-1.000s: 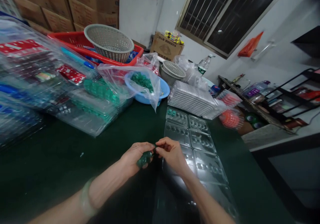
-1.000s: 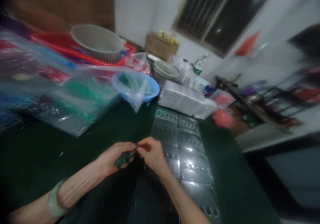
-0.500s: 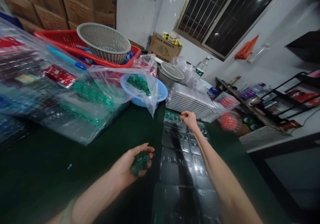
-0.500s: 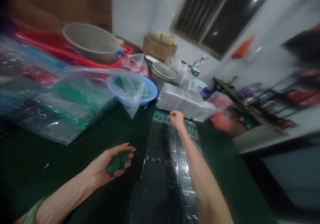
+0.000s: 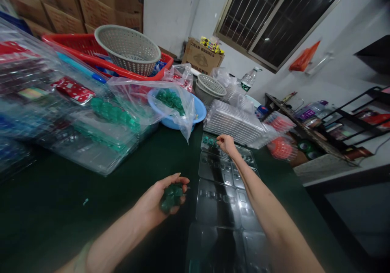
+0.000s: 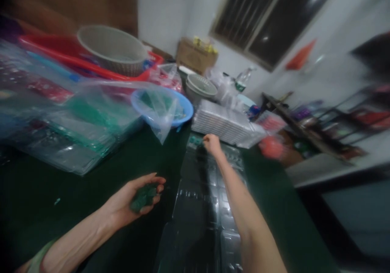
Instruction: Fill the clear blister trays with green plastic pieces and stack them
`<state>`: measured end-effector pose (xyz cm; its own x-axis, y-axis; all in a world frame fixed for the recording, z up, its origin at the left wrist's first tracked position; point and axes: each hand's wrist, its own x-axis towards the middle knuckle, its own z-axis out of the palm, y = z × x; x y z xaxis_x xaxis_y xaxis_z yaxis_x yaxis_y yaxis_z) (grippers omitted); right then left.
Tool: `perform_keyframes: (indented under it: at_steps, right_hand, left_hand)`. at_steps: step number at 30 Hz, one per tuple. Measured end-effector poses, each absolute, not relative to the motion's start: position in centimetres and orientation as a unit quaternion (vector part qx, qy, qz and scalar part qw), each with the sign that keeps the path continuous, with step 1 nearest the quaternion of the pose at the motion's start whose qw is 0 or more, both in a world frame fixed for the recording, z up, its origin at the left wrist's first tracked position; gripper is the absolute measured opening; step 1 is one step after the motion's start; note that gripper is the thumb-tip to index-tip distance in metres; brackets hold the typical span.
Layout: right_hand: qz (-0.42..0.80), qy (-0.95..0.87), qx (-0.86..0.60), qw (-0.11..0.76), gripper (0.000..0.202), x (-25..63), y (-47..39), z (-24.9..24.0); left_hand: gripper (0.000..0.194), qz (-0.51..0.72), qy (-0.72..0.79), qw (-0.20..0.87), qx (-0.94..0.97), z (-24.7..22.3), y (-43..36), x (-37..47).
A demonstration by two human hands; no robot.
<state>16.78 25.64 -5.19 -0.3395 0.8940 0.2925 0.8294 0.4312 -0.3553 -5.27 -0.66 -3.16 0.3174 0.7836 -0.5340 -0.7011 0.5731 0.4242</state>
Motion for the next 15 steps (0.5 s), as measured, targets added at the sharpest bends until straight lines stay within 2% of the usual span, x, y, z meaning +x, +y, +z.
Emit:
perform_keyframes:
  at_steps: [15]
  right_hand:
    - [0.014, -0.814, -0.561, 0.153, 0.015, 15.8, 24.4, -4.3]
  left_hand:
    - [0.029, 0.463, 0.355, 0.811, 0.038, -3.0, -0.6, -5.4]
